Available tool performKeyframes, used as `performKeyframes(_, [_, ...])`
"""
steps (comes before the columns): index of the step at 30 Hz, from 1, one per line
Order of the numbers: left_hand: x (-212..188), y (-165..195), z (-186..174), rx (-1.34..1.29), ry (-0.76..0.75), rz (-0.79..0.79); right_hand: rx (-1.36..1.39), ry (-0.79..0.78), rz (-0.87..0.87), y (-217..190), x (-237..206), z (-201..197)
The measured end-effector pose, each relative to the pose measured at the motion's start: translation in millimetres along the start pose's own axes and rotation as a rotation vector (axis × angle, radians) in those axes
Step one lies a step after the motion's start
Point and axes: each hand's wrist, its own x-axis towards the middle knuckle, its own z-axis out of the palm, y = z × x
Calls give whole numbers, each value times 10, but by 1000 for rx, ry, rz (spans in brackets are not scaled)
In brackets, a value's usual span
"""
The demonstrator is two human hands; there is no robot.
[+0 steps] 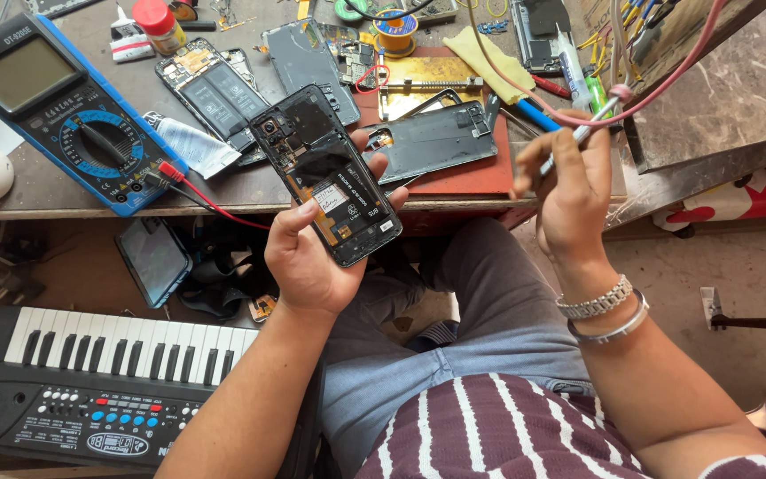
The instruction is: The person holds a disassembled smartphone and uses a screwdriver to work on its internal components. They then power the phone on, watch the boot screen, use a blue pry tool around the phone's edge, wipe it with a cloth, and open the back cover to expose the internals.
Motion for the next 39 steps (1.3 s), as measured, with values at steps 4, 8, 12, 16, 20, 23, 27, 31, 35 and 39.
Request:
performKeyframes(4, [0, -7, 7, 4, 6, -2, -100, -61, 82, -16, -87, -139])
performKeyframes(8, [-3, -11, 5, 18, 14, 1, -300, -85, 65, -57, -165, -142])
performKeyframes(12, [1, -10, -6, 1, 3, -11, -770, -148, -123, -197, -132, -25])
performKeyframes(16, [-2, -21, 1, 16, 17, -9, -894, -213, -179, -322, 68, 151])
performKeyframes(20, [-12, -20, 18, 19, 17, -5, -1028, -296, -224, -382, 282, 284])
performKeyframes(23, [-7, -8, 18, 22, 12, 3, -1045, -355, -315, -405, 380, 343])
performKeyframes(27, [-8, 1, 5, -1, -4, -1, -1202, -309, 101, -454, 430, 337])
performKeyframes(31, [-10, 10, 5, -7, 9, 2, -999, -662, -243, -457, 620, 279])
performKeyframes(35, [-4, 21, 20, 4, 6, 16, -938, -726, -67, -411, 782, 205])
performKeyframes(39, [-5, 14, 29, -19, 3, 13, -915, -786, -89, -375, 860, 152])
